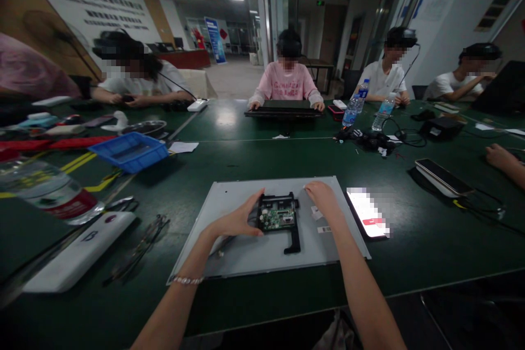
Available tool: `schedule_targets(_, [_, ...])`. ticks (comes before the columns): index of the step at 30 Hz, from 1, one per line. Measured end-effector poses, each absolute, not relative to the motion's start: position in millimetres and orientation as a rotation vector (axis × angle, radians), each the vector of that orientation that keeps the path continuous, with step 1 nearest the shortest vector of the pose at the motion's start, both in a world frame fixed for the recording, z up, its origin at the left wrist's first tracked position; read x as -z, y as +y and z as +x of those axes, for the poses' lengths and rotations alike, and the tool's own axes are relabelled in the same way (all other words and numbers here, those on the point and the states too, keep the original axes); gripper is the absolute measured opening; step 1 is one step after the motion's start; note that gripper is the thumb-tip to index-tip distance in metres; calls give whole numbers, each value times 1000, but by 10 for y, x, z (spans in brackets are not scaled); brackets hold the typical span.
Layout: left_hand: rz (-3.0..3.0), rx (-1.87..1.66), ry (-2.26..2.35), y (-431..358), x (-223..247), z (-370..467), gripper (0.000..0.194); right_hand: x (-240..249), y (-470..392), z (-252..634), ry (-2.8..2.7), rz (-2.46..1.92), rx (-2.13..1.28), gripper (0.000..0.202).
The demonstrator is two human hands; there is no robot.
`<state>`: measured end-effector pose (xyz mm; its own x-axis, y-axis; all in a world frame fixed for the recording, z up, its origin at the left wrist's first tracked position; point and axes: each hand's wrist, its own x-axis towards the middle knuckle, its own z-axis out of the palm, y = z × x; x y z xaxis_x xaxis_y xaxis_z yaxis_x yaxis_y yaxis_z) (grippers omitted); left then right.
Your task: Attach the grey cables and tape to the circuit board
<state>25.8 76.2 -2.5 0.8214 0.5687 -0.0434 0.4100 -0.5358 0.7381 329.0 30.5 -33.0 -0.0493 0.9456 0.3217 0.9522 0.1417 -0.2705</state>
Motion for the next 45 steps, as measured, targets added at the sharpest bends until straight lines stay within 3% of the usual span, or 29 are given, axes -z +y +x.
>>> schedule_targets(32, [2248, -248, 722, 730, 12, 288, 117, 387, 131, 3296, -1980, -1882, 41, 22])
schedule_targets(45, [2341, -265, 709, 741, 103, 301, 120, -10, 365, 2666, -2287, -1658, 152, 22])
